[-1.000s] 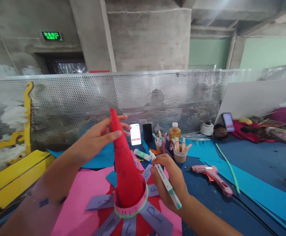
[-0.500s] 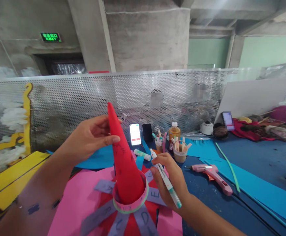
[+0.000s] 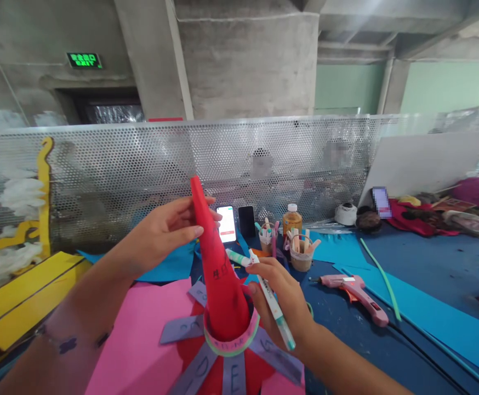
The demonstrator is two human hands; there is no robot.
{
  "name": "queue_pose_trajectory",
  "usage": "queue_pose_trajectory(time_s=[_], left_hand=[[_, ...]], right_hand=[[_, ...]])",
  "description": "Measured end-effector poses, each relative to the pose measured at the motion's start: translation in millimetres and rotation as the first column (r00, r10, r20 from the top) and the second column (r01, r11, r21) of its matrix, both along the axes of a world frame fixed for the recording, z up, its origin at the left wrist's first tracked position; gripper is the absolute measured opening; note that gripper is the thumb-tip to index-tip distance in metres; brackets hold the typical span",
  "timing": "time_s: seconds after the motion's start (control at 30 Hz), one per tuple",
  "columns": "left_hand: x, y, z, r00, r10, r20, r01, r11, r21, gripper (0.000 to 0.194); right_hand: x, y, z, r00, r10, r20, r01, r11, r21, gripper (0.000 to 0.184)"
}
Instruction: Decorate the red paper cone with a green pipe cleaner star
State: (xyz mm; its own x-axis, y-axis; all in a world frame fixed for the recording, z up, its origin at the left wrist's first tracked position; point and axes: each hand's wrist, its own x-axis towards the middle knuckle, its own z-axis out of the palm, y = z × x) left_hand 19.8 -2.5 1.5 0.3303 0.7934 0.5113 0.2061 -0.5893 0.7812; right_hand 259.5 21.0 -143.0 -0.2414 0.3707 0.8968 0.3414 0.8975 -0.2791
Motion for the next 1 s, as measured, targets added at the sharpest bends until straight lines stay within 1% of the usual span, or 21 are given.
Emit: queue_pose_trajectory(time_s=[0.2,0.3,0.43,0.5,0.6,0.7,0.77,0.9,1.0], left_hand=[[3.3,2.6,-1.5,0.999,0.014,-0.052,-0.014,1.000,-0.007,0.042],[4.3,5.8,-3.2,0.996,0.033,-0.082,-0.033,0.999,-0.010,0.043],[4.4,9.0,-4.9,0.990,0.030,-0.140,-0.034,0.999,-0.030,0.035],[4.1,8.7,-5.1,0.988,0.043,-0.149,-0.046,0.999,-0.019,0.034],[3.8,5.7,-4.1,0.990,0.070,-0.119,-0.066,0.997,0.035,0.033],[3.4,1.7,-2.1,0.995,0.086,-0.048,-0.081,0.992,0.095,0.030],[3.0,0.0,-1.0,0.997,0.080,-0.003,-0.079,0.991,0.109,0.032],[1.8,0.4,-1.7,0.999,0.028,0.029,-0.029,0.999,0.041,0.041],[0.6,2.9,-3.1,0.998,0.042,0.045,-0.042,0.999,0.011,0.041]], right_hand=[[2.2,-3.8,-0.1,0.999,0.015,0.033,-0.015,1.000,-0.009,0.028],[1.1,-4.7,1.5,0.999,0.029,0.046,-0.028,0.999,-0.019,0.025],[-0.6,-4.0,1.6,0.998,0.038,0.050,-0.037,0.999,-0.022,0.018],[-0.3,-3.8,0.3,0.998,0.029,0.052,-0.027,0.999,-0.026,0.017],[0.9,-4.5,-2.0,0.999,0.022,0.046,-0.019,0.998,-0.053,0.018],[1.2,-6.7,-3.9,1.000,0.019,0.016,-0.018,0.997,-0.072,0.017],[0.5,-8.1,-4.7,1.000,0.000,0.001,0.001,0.997,-0.078,0.015],[-0.2,-6.8,-4.8,0.998,-0.055,0.023,0.058,0.987,-0.148,0.014],[3.3,0.2,-3.3,0.996,-0.066,0.061,0.076,0.980,-0.185,0.018]])
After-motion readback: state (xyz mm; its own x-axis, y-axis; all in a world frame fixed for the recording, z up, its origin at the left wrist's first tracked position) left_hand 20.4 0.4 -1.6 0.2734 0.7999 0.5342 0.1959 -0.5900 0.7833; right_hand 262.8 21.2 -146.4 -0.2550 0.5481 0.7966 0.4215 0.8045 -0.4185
